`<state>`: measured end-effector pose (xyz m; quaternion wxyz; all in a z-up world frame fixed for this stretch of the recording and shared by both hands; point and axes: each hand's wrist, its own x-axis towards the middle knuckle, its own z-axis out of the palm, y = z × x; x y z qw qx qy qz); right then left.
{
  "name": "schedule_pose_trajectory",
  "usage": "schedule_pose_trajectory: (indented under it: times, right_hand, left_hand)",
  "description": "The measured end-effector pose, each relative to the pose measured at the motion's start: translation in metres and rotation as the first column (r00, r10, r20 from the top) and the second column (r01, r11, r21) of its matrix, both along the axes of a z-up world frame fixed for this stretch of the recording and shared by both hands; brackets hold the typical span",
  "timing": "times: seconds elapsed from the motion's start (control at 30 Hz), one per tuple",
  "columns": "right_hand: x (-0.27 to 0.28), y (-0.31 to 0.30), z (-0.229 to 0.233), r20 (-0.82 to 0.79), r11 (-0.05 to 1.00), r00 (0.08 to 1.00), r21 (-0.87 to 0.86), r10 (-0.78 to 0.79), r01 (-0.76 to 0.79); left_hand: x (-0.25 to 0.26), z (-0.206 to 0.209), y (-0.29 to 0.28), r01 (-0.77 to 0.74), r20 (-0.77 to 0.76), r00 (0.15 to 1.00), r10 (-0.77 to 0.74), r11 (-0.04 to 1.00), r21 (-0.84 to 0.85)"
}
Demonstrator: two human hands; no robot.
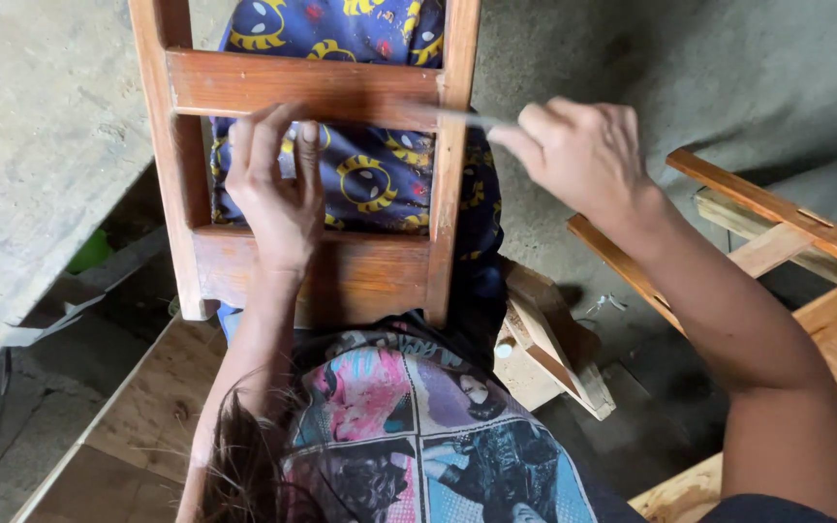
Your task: Scraping the wooden frame of a chair using a small knife to refine the surface
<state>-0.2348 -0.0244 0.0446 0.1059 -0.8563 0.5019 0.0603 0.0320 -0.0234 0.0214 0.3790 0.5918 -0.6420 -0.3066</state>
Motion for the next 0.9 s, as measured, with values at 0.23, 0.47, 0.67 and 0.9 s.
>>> schedule_pose_trajectory:
  times: [0.23, 0.47, 0.67, 0.9]
  right_hand:
    - [0.011, 0.021, 0.021, -0.088, 0.996, 0.996, -0.083, -0.022, 0.015]
    - [0.035, 0.03, 0.036, -0.081, 0.948, 0.977, 0.238, -0.197, 0.211]
    - [0.031, 0.021, 0.04, -0.202, 0.833, 0.945, 0.449, -0.257, 0.323]
    - [0.04, 0.019, 0.046, -0.238, 0.843, 0.937, 0.42, -0.254, 0.335]
  left_hand:
    - [-0.029, -0.008, 0.022, 0.053, -0.095, 0.995, -0.042, 0.992, 0.118]
    - [-0.06, -0.021, 0.039, 0.416, -0.62, 0.69, 0.372, 0.498, 0.761]
    - [-0.063, -0.007, 0.032, 0.363, -0.548, 0.817, 0.179, 0.579, 0.73]
    - [-0.061, -0.058, 0.041, 0.286, -0.409, 0.907, 0.102, 0.563, 0.775]
